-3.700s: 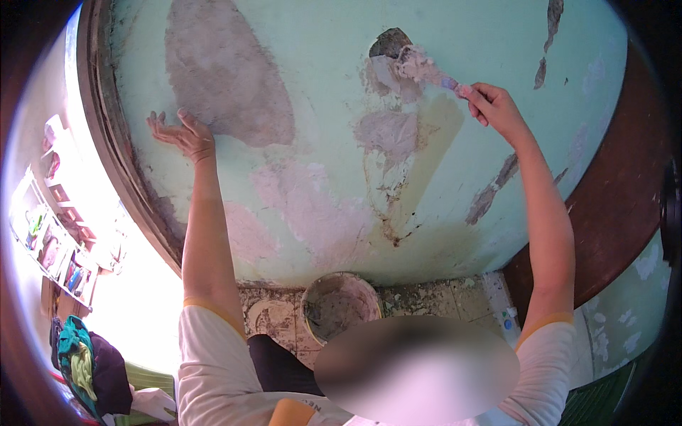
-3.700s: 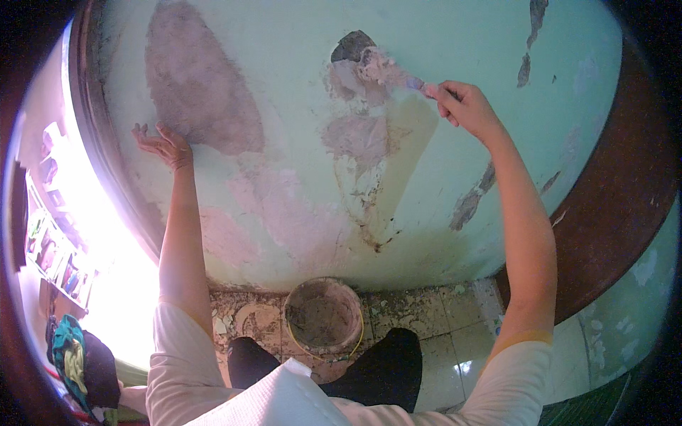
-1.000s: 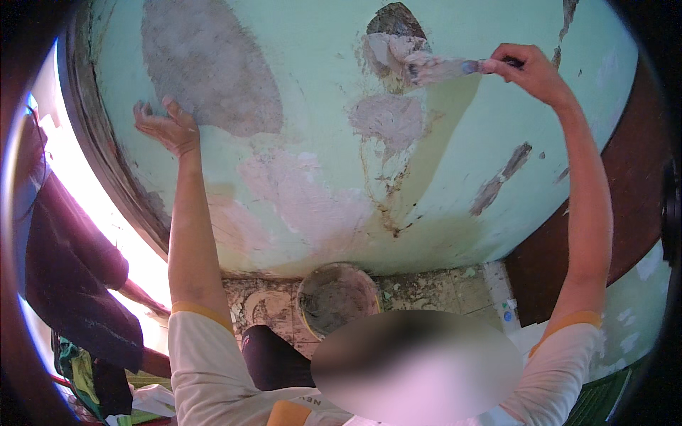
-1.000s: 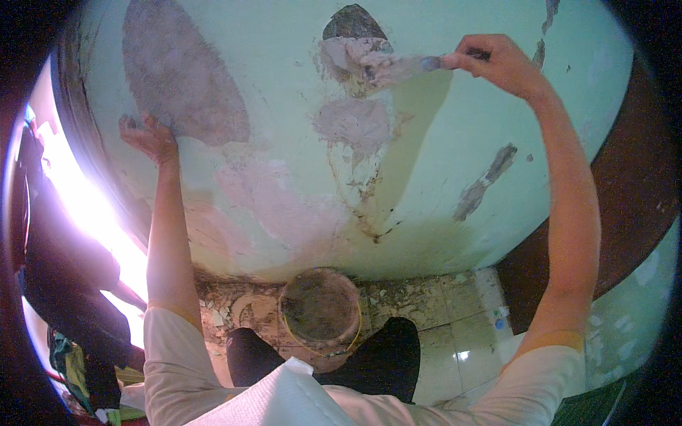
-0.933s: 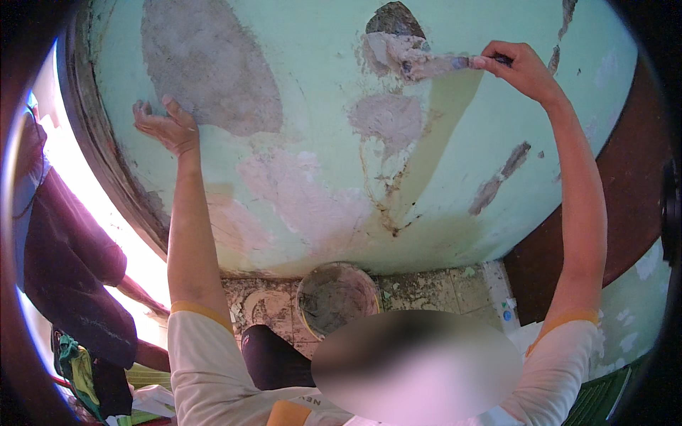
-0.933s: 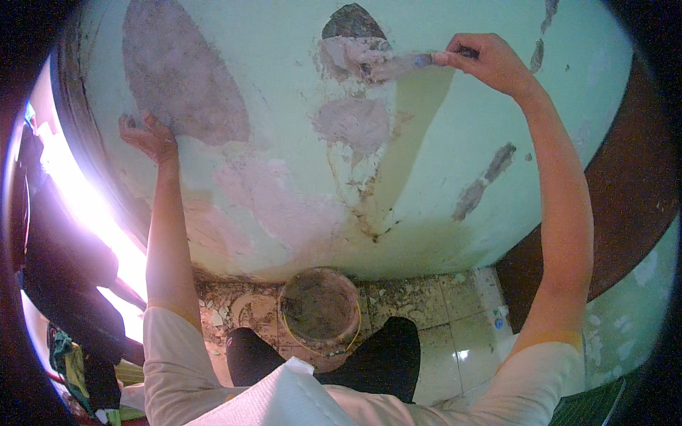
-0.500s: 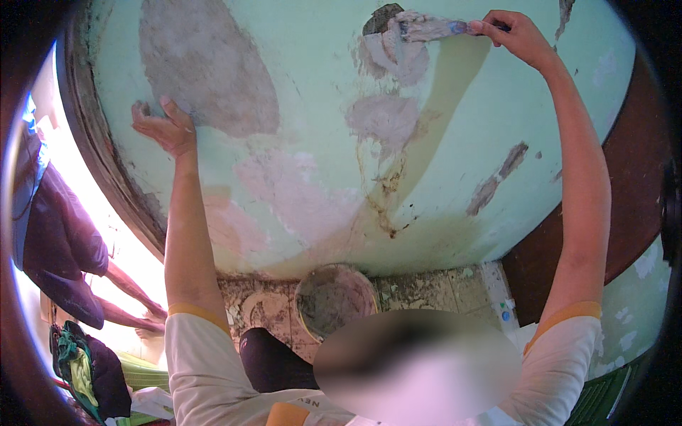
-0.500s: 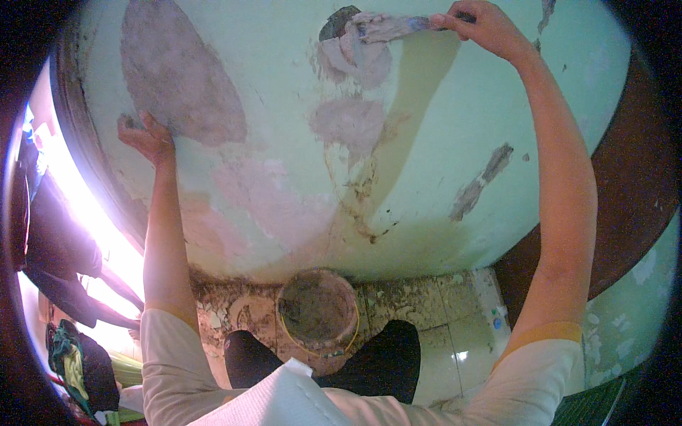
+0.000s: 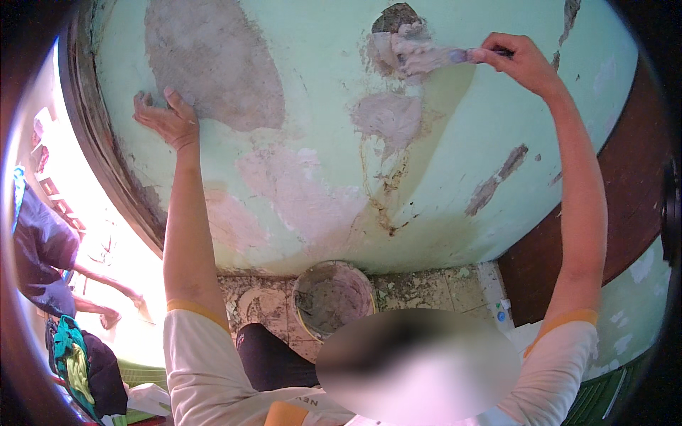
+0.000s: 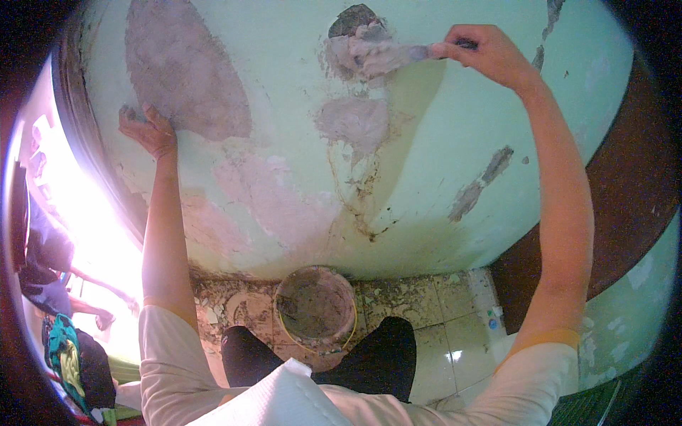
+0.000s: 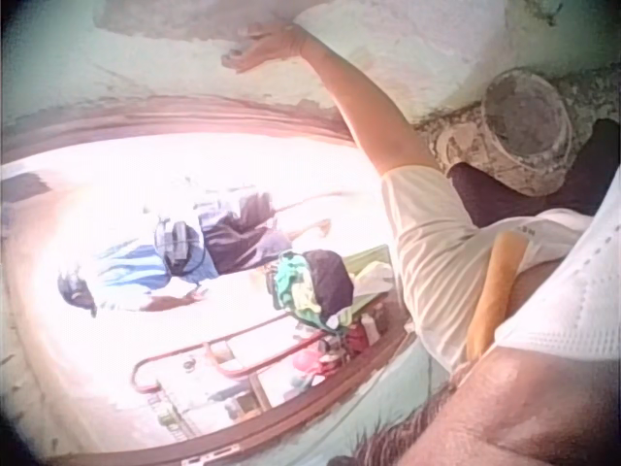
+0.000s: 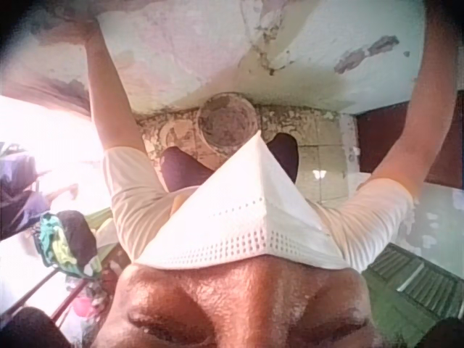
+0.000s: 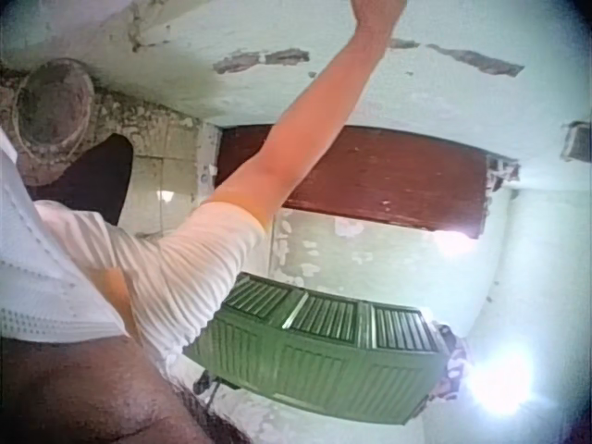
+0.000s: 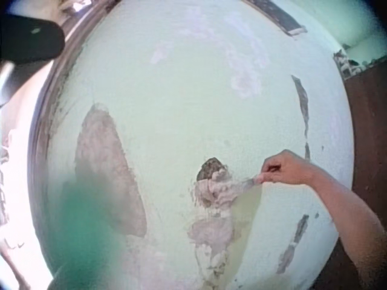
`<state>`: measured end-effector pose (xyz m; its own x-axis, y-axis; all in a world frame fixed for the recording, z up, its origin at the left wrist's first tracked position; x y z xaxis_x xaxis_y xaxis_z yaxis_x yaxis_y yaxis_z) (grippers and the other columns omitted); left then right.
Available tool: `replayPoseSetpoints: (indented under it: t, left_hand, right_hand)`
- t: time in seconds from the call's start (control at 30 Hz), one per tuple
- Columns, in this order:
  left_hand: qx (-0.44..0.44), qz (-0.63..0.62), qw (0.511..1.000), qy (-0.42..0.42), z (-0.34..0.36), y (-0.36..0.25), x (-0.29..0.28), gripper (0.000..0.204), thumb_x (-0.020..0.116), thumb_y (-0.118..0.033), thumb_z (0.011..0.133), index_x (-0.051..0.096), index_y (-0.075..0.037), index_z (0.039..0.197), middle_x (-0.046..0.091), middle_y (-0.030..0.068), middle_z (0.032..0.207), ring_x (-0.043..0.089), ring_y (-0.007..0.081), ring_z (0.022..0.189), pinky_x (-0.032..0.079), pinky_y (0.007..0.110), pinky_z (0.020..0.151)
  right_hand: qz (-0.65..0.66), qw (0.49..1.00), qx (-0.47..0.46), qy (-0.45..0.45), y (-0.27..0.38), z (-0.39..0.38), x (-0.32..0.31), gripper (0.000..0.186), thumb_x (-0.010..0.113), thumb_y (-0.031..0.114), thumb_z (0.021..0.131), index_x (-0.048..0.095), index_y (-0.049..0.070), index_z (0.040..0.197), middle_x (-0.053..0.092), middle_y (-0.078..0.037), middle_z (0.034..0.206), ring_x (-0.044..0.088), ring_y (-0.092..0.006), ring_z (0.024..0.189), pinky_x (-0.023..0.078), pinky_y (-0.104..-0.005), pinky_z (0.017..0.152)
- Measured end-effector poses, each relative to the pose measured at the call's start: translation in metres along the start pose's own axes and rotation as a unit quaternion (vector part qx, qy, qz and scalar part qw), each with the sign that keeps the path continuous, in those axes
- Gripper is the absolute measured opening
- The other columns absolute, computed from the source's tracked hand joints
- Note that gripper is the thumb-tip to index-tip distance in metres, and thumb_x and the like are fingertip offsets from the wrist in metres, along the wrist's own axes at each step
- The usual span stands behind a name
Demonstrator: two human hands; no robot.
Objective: The person applies plaster to damaged sections of a wall using a putty knife and a larger flat tool, picking up material from a bucket on the floor and spreading it across the surface.
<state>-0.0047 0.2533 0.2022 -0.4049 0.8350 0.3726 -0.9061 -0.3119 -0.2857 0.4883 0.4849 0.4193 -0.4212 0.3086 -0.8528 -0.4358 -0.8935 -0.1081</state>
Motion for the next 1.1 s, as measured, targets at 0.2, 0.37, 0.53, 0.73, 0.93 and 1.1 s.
replayPoseSetpoints:
  t: [0.2,0.37,0.53,0.73,0.93,1.1]
  left_hand:
    - [-0.034,-0.029,0.999,0.011,-0.001,-0.003,0.002,0.062,0.055,-0.037,0.096,0.031,0.009,0.130,0.041,0.0292,0.125,0.042,0.0416,0.108,0.033,0.055,0.097]
    - [-0.024,-0.002,1.000,0.014,0.000,0.002,0.000,0.063,0.055,-0.038,0.097,0.030,0.010,0.129,0.040,0.0309,0.129,0.043,0.0414,0.110,0.034,0.056,0.098]
    - [-0.044,-0.025,0.999,0.012,0.001,-0.012,0.002,0.061,0.055,-0.039,0.097,0.032,0.010,0.126,0.040,0.0313,0.130,0.043,0.0416,0.114,0.034,0.056,0.099]
    - [-0.027,0.007,1.000,0.014,0.000,-0.006,-0.001,0.060,0.054,-0.037,0.097,0.032,0.009,0.127,0.040,0.0308,0.130,0.043,0.0423,0.113,0.034,0.056,0.099]
    - [-0.035,-0.010,0.999,0.001,-0.001,-0.003,-0.001,0.055,0.054,-0.036,0.097,0.035,0.008,0.123,0.040,0.0296,0.130,0.043,0.0429,0.112,0.034,0.057,0.099]
    - [-0.028,0.001,1.000,0.000,0.001,-0.002,-0.001,0.052,0.054,-0.036,0.097,0.036,0.007,0.120,0.040,0.0290,0.131,0.043,0.0416,0.109,0.034,0.057,0.097]
  right_hand:
    - [-0.038,0.996,0.001,-0.083,-0.010,0.022,-0.007,0.037,0.065,0.045,0.093,0.071,0.009,0.089,0.056,0.003,0.065,0.047,-0.0091,0.061,0.040,-0.0275,0.059]
    - [-0.053,0.995,0.049,-0.073,-0.002,0.035,-0.020,0.034,0.067,0.042,0.092,0.072,0.008,0.092,0.056,-0.001,0.073,0.050,-0.0102,0.066,0.040,-0.0273,0.061]
    - [-0.036,0.992,0.060,-0.104,-0.038,0.027,-0.034,0.040,0.066,0.049,0.092,0.070,0.009,0.087,0.047,0.005,0.064,0.042,-0.0054,0.062,0.034,-0.0242,0.058]
    - [-0.022,0.989,0.105,-0.099,-0.050,0.016,-0.031,0.038,0.064,0.048,0.093,0.072,0.011,0.091,0.049,0.005,0.064,0.044,-0.0050,0.061,0.033,-0.0229,0.057]
    - [0.002,0.992,0.077,-0.104,-0.061,-0.006,-0.029,0.036,0.064,0.044,0.094,0.071,0.009,0.093,0.052,0.004,0.064,0.045,-0.0070,0.062,0.038,-0.0261,0.059]
    - [0.042,0.997,0.039,-0.056,-0.037,-0.005,0.003,0.033,0.066,0.039,0.094,0.070,0.007,0.091,0.053,0.003,0.066,0.047,-0.0075,0.063,0.039,-0.0270,0.059]
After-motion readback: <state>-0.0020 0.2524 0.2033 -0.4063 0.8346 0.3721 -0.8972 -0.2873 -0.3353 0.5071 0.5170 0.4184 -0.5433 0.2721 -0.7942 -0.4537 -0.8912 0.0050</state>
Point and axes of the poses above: each hand's wrist, its own z-axis towards the middle knuckle, its own x-axis out of the palm, y = z × x, the point moved 4 cm from there along z, towards the middle knuckle
